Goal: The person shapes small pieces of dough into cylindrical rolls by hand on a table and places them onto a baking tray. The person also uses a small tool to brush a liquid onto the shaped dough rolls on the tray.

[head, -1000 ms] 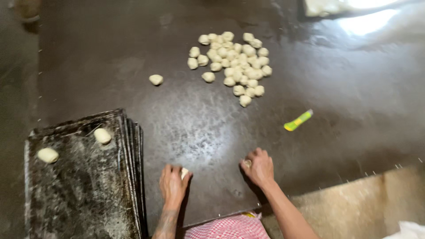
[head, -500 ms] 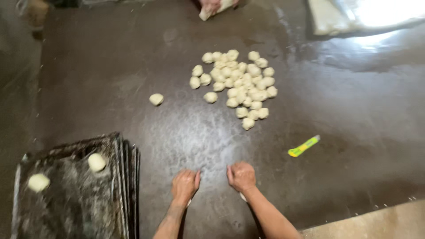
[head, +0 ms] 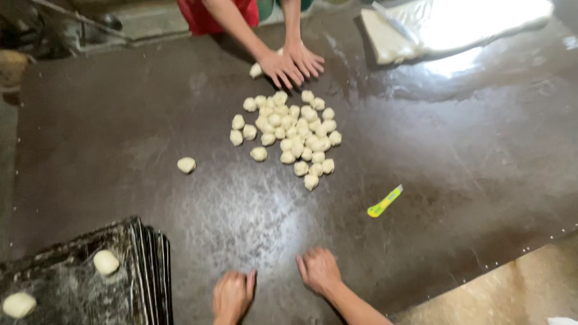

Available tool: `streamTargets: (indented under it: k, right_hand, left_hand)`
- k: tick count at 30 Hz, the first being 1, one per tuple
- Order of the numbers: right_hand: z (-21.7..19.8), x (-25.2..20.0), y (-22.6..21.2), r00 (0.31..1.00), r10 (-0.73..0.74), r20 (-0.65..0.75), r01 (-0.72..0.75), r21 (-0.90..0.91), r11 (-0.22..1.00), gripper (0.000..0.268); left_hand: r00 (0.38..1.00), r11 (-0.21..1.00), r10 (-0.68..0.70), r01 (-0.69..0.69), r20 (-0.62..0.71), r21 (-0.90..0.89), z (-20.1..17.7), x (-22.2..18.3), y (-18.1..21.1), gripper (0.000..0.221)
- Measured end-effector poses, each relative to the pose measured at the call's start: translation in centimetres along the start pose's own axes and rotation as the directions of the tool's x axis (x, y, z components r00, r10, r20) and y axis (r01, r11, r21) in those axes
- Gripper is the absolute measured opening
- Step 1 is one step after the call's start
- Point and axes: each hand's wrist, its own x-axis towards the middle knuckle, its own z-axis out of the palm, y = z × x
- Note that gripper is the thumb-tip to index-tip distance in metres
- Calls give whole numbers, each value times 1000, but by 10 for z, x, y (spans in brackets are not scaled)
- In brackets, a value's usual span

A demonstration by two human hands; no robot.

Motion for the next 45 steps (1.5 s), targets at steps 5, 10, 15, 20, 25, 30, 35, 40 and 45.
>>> streamTargets:
  k: [5,10,15,20,25,30,35,40,45]
  right_hand:
    - [7,-3,8,972,46,231,-40,-31,999,38]
    - [11,-3,9,986,-162,-33,163,62,985,26]
    - [2,-16,12,984,73,164,-81,41,996,35]
    - [6,17,13,986,-157,-52,160,65,985,27]
    - [6,-26,5,994,-54,-98,59,50,997,25]
    - [-12,-3,6,980,-119,162,110,63,992,23]
    - [-39,0,-9,990,-24,138,25,-7,1000,48]
    - [-68,-134,-13,925,-184,334,165,84,983,73]
    - [-46,-109,-20,966,-73,250,99,-93,991,72]
  left_hand:
    - [989,995,-96,92,110,35,11,-7,-17,40]
    - [991,999,22,-27,-135,-38,6,-4,-6,39]
    - [994,993,-113,113,6,24,-1,1,-5,41]
    - [1000,999,2,-1,22,-36,13,-2,-17,40]
    - [957,987,-158,153,243,39,-2,-5,-6,36]
    - [953,991,-131,125,272,40,-7,16,6,33]
    - [786,930,-365,281,499,239,-2,-16,8,36]
    - [994,991,102,-105,40,85,-16,-135,26,88]
    - [925,973,-168,101,341,206,-24,-115,42,77]
